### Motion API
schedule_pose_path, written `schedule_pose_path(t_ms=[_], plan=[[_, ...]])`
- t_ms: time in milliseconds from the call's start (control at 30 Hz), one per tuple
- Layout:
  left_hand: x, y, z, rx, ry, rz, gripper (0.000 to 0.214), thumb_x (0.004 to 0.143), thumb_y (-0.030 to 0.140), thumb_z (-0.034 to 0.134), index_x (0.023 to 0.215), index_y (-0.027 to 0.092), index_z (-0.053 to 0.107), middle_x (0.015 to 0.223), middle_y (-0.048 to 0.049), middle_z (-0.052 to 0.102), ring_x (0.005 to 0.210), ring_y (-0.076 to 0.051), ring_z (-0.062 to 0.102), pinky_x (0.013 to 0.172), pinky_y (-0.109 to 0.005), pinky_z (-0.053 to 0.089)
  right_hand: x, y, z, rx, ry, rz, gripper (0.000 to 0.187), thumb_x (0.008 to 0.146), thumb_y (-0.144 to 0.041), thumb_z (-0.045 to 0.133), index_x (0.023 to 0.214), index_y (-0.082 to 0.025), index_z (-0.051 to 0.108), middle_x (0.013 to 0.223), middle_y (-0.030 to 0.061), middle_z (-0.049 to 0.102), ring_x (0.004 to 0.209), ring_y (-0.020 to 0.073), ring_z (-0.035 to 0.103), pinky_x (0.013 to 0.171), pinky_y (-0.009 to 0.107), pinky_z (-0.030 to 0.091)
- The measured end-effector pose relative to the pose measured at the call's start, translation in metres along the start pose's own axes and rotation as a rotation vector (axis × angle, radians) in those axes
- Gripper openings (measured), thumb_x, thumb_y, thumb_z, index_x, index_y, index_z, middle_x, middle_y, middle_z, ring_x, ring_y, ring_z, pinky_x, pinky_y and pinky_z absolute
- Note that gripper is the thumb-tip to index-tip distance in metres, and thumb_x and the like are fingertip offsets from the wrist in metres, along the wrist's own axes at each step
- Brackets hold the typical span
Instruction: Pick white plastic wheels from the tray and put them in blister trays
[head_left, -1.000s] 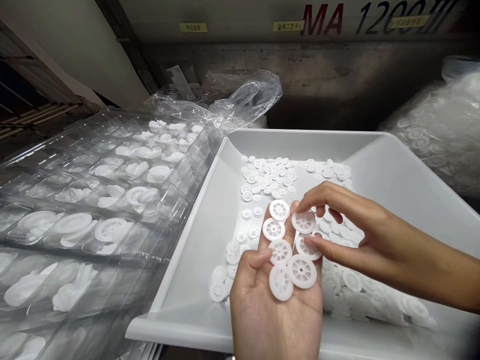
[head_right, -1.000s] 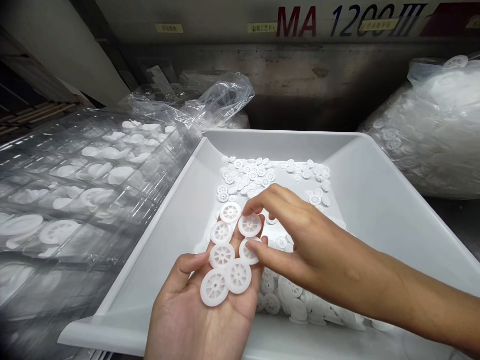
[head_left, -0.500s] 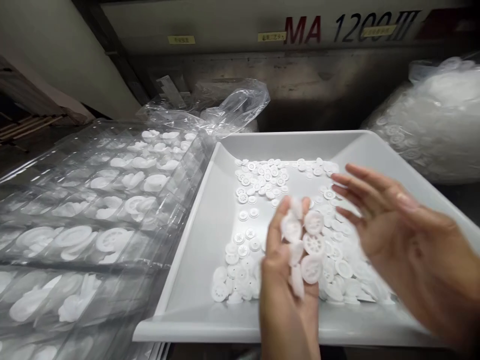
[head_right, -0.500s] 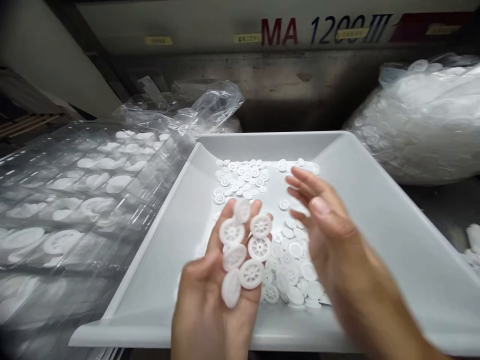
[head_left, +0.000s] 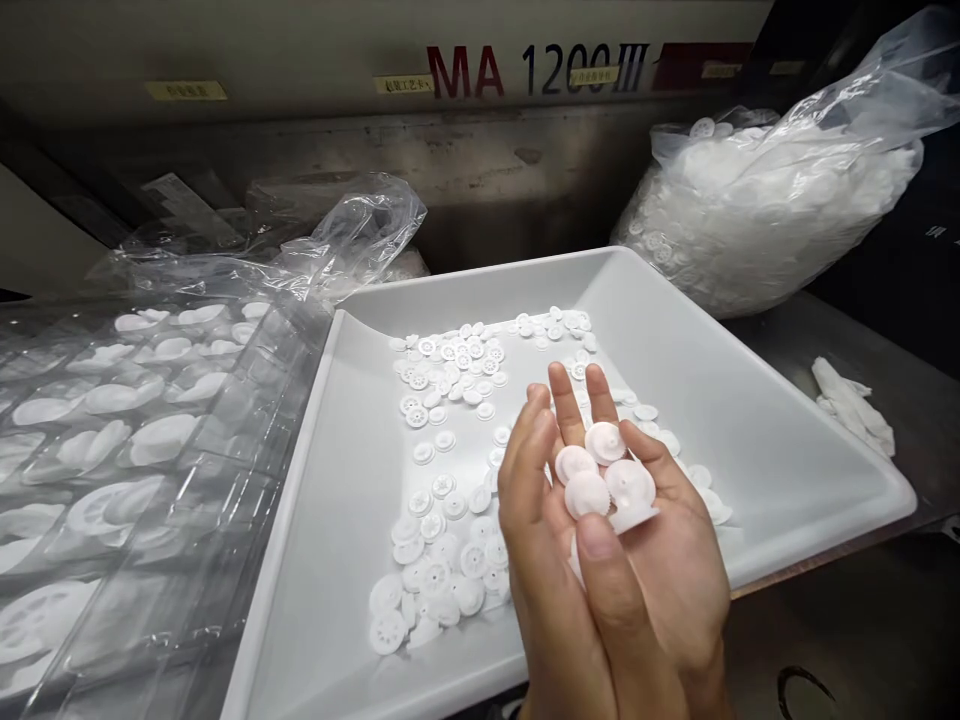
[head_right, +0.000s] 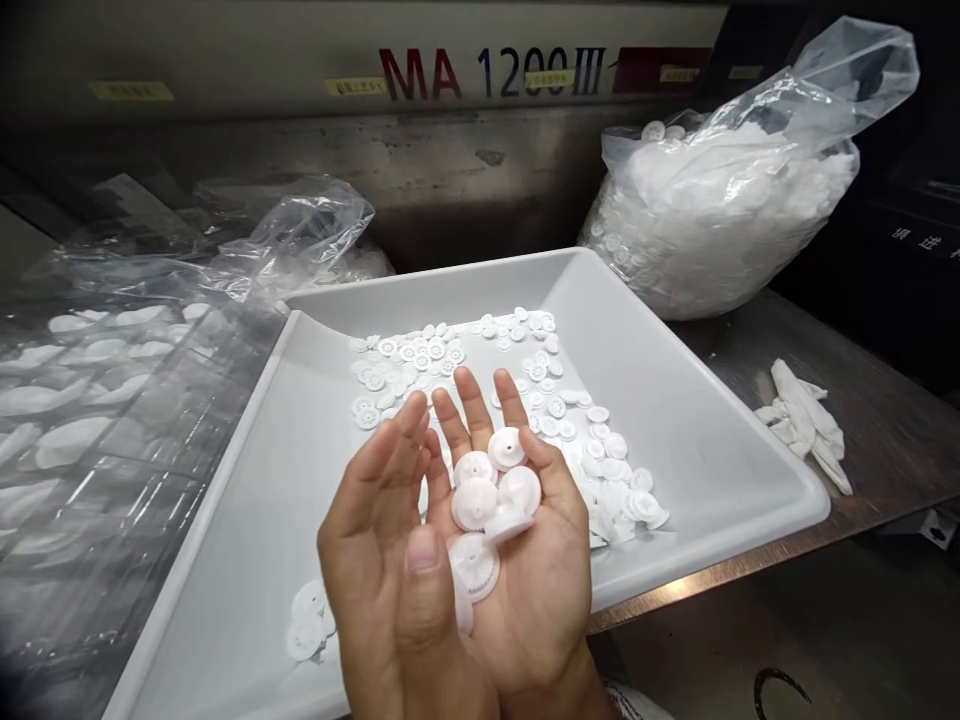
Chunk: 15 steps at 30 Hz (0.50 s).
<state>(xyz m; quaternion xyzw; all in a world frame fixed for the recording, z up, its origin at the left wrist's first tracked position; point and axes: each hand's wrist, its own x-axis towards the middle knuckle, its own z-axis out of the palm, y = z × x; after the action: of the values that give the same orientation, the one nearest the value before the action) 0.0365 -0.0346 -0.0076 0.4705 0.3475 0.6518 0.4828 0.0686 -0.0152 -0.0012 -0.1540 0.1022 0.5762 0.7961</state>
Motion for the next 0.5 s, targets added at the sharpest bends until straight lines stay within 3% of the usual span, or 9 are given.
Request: schedule_pose_path(t_ms=[100, 267, 400, 500], plan=[[0.002, 0.0, 0.001, 0.031, 0.088, 0.054, 0.033, 0.091, 0.015, 0.047, 0.118, 0.03, 0.06, 0.131, -0.0002, 0.059, 0.131, -0.018, 0.047, 0.112, -0.034, 0.039, -0.003, 0.002, -0.004, 0.061, -0.074, 0.035, 0.041, 0.093, -0.034, 0.034, 0.128, -0.031, 0.055, 0.122, -0.0008, 0.063, 0.117, 0.016, 0.058, 0.101, 0.036, 0.049], [0.007, 0.001, -0.006, -0.116, 0.185, -0.075, 0.03, 0.087, 0.01, 0.051, 0.106, 0.03, 0.064, 0.119, 0.0038, 0.065, 0.12, -0.011, 0.056, 0.101, -0.021, 0.047, -0.005, 0.003, -0.013, 0.044, -0.236, 0.036, 0.041, 0.095, -0.041, 0.033, 0.129, -0.032, 0.054, 0.133, -0.0026, 0.056, 0.124, 0.0144, 0.053, 0.108, 0.032, 0.04], [0.006, -0.002, -0.01, -0.408, 0.287, -0.254, 0.027, 0.085, 0.008, 0.051, 0.091, 0.03, 0.065, 0.103, 0.0072, 0.069, 0.103, -0.008, 0.065, 0.091, -0.02, 0.054, -0.005, 0.001, -0.013, 0.082, -0.218, 0.023, 0.036, 0.093, -0.045, 0.038, 0.112, -0.027, 0.062, 0.124, -0.001, 0.062, 0.113, 0.0147, 0.06, 0.098, 0.031, 0.049], [0.004, -0.002, -0.009, -0.465, 0.325, -0.283, 0.026, 0.084, 0.008, 0.051, 0.089, 0.029, 0.064, 0.098, 0.0071, 0.068, 0.098, -0.008, 0.065, 0.091, -0.022, 0.055, -0.006, -0.001, -0.013, 0.135, -0.172, 0.041, 0.028, 0.089, -0.046, 0.045, 0.097, -0.024, 0.062, 0.112, -0.0013, 0.066, 0.102, 0.0139, 0.064, 0.09, 0.029, 0.053]])
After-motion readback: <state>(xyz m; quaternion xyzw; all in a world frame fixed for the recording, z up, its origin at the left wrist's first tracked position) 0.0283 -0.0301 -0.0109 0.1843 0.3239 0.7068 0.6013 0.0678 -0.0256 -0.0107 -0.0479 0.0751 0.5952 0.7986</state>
